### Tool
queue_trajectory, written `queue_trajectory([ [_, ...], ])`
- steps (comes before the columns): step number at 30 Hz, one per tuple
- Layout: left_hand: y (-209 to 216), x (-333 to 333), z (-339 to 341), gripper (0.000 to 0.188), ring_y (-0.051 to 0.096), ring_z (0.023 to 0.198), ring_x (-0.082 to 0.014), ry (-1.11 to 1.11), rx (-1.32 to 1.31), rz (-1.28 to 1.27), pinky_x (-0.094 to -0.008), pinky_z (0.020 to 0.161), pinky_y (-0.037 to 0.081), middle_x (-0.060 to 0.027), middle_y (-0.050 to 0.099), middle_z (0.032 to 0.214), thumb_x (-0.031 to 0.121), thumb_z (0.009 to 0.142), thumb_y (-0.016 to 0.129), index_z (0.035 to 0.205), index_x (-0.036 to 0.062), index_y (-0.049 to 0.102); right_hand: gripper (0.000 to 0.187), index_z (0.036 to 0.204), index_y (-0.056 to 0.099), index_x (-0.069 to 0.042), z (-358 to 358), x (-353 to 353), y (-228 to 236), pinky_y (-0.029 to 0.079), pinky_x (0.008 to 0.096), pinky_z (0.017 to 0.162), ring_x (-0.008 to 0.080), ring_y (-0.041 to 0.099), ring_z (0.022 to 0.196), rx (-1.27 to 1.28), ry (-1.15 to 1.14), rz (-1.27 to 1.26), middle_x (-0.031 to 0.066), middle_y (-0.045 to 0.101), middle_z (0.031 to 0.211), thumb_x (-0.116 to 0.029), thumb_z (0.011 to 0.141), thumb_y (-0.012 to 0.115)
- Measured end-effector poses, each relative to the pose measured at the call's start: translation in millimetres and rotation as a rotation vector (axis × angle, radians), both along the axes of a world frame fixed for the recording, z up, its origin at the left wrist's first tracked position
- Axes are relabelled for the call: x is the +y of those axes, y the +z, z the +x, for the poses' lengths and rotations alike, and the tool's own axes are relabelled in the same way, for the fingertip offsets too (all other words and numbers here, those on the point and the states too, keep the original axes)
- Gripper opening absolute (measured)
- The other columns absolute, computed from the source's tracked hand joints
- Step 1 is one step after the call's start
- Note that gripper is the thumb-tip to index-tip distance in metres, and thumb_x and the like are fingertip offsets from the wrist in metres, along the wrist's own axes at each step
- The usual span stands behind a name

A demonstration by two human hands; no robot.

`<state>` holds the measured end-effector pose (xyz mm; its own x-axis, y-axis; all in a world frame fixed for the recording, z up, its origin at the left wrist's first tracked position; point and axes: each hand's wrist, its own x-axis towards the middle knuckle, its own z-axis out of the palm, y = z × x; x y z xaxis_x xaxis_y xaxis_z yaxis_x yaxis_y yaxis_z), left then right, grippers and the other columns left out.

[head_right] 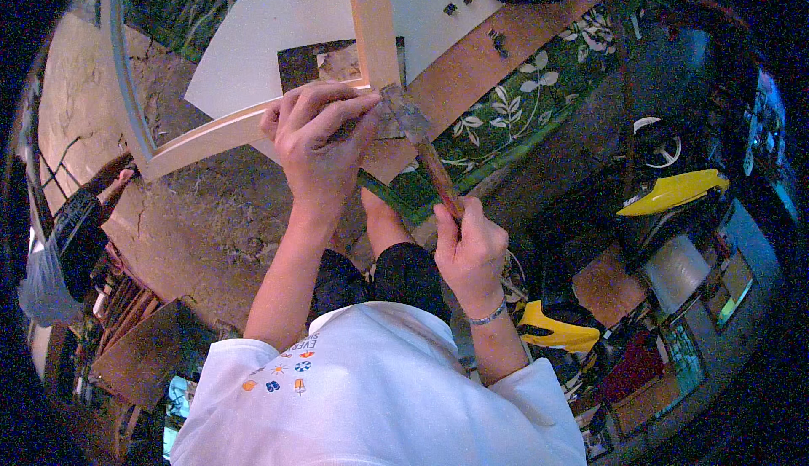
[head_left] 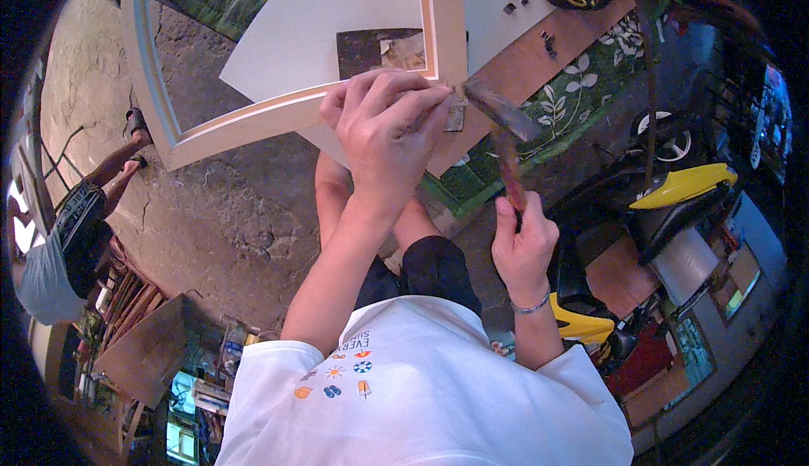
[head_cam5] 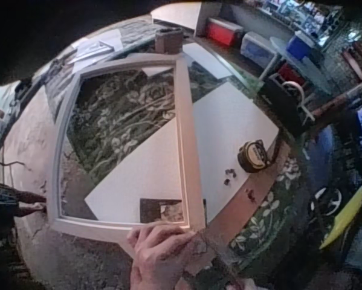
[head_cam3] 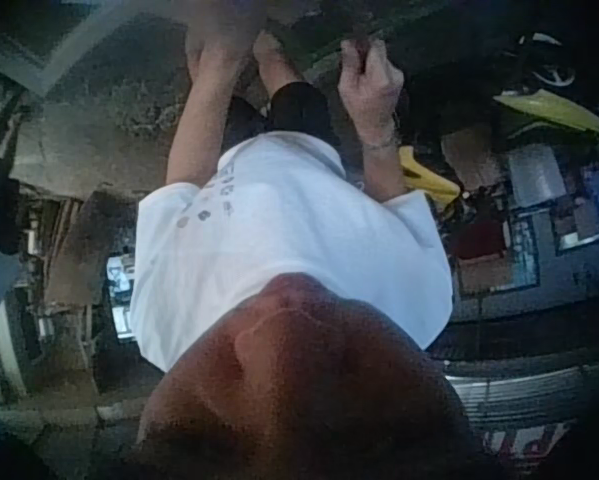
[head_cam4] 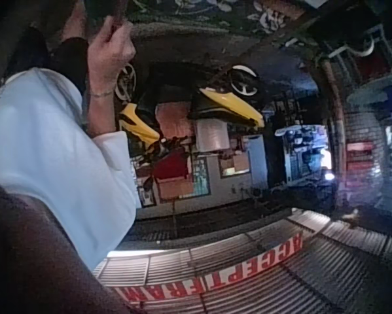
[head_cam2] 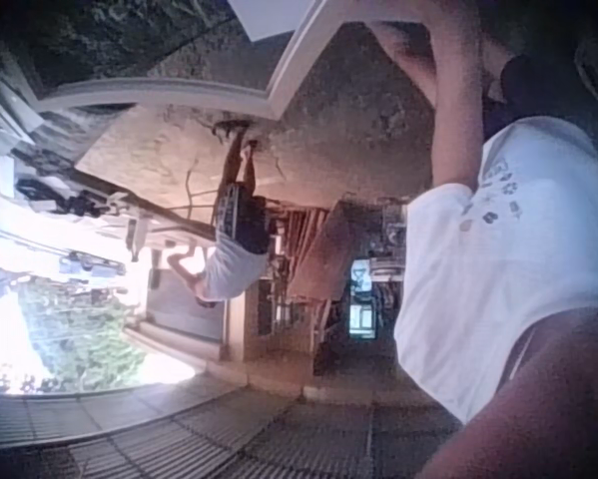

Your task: The person assembles a picture frame by attaching white backing boards to a wooden frame using a utility knife and hammer. They cut the boards to fit, align them with the frame, and secure them with nails.

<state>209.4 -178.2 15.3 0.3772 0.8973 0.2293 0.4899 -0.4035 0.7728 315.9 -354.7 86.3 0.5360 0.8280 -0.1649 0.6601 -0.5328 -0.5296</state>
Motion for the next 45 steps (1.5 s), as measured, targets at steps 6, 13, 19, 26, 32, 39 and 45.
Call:
queue_trajectory([
  [6,2.9,-0.4,-0.5,0.017,0.063,0.097,-0.0192,-0.011,0.015,-0.012,-0.0386,0.094,0.036,0.0045,0.070,0.095,0.017,0.066,0.084,0.082,0.0179,0.078,0.020,0.096,0.062,-0.001,3.4,6.7,14.6,0.048,0.0438,0.052,0.0361,0.065,0.058,-0.005,-0.058,0.016,0.0149,0.066,0.070,-0.021,0.094,0.068],
  [13,-6.9,-9.3,-17.1,0.020,0.065,0.116,-0.0203,-0.065,0.066,0.057,-0.0417,0.111,0.036,0.0009,0.073,0.111,0.015,0.070,0.085,0.088,0.0189,0.078,0.021,0.091,0.062,-0.003,2.2,-11.9,-1.3,0.047,0.0374,0.053,0.0339,0.064,0.060,-0.188,0.097,0.134,0.0152,0.064,0.072,-0.023,0.098,0.063],
  [19,-5.5,-8.2,-20.9,0.015,0.064,0.116,-0.0208,-0.075,0.085,0.071,-0.0424,0.111,0.035,0.0012,0.072,0.112,0.014,0.070,0.082,0.083,0.0180,0.077,0.028,0.081,0.057,-0.002,-2.5,-3.6,20.0,0.043,0.0355,0.049,0.0266,0.057,0.052,0.138,-0.109,0.391,0.0107,0.058,0.068,-0.022,0.100,0.059],
  [26,-4.8,-7.3,-21.3,0.014,0.063,0.115,-0.0200,-0.109,0.048,0.031,-0.0432,0.112,0.034,0.0016,0.072,0.111,0.013,0.068,0.080,0.081,0.0172,0.077,0.018,0.087,0.058,-0.005,-4.2,3.8,14.3,0.045,0.0412,0.050,0.0342,0.059,0.056,-0.037,-0.063,0.090,0.0145,0.062,0.071,-0.019,0.096,0.064],
  [32,-9.6,-7.0,-19.3,0.022,0.061,0.118,-0.0215,-0.112,0.025,0.033,-0.0442,0.113,0.034,0.0020,0.071,0.115,0.013,0.068,0.078,0.090,0.0190,0.078,0.020,0.094,0.060,-0.004,-1.8,1.7,-4.8,0.047,0.0438,0.051,0.0372,0.059,0.054,-0.042,-0.008,-0.016,0.0128,0.058,0.065,-0.023,0.098,0.063],
  [39,-11.7,-6.1,-20.2,0.025,0.062,0.118,-0.0215,-0.113,0.017,0.049,-0.0444,0.112,0.034,0.0022,0.071,0.116,0.012,0.067,0.078,0.091,0.0195,0.078,0.020,0.091,0.060,-0.003,-4.1,-0.6,-14.7,0.048,0.0442,0.050,0.0411,0.061,0.055,-0.013,0.038,-0.079,0.0176,0.060,0.064,-0.022,0.100,0.062],
  [45,-8.2,-5.9,-22.2,0.022,0.061,0.119,-0.0203,-0.102,0.034,0.042,-0.0442,0.113,0.033,0.0030,0.071,0.115,0.012,0.069,0.078,0.089,0.0192,0.078,0.021,0.085,0.057,-0.004,-13.0,1.7,4.0,0.046,0.0450,0.049,0.0404,0.062,0.056,-0.004,-0.032,0.228,0.0192,0.062,0.067,-0.020,0.099,0.063],
])
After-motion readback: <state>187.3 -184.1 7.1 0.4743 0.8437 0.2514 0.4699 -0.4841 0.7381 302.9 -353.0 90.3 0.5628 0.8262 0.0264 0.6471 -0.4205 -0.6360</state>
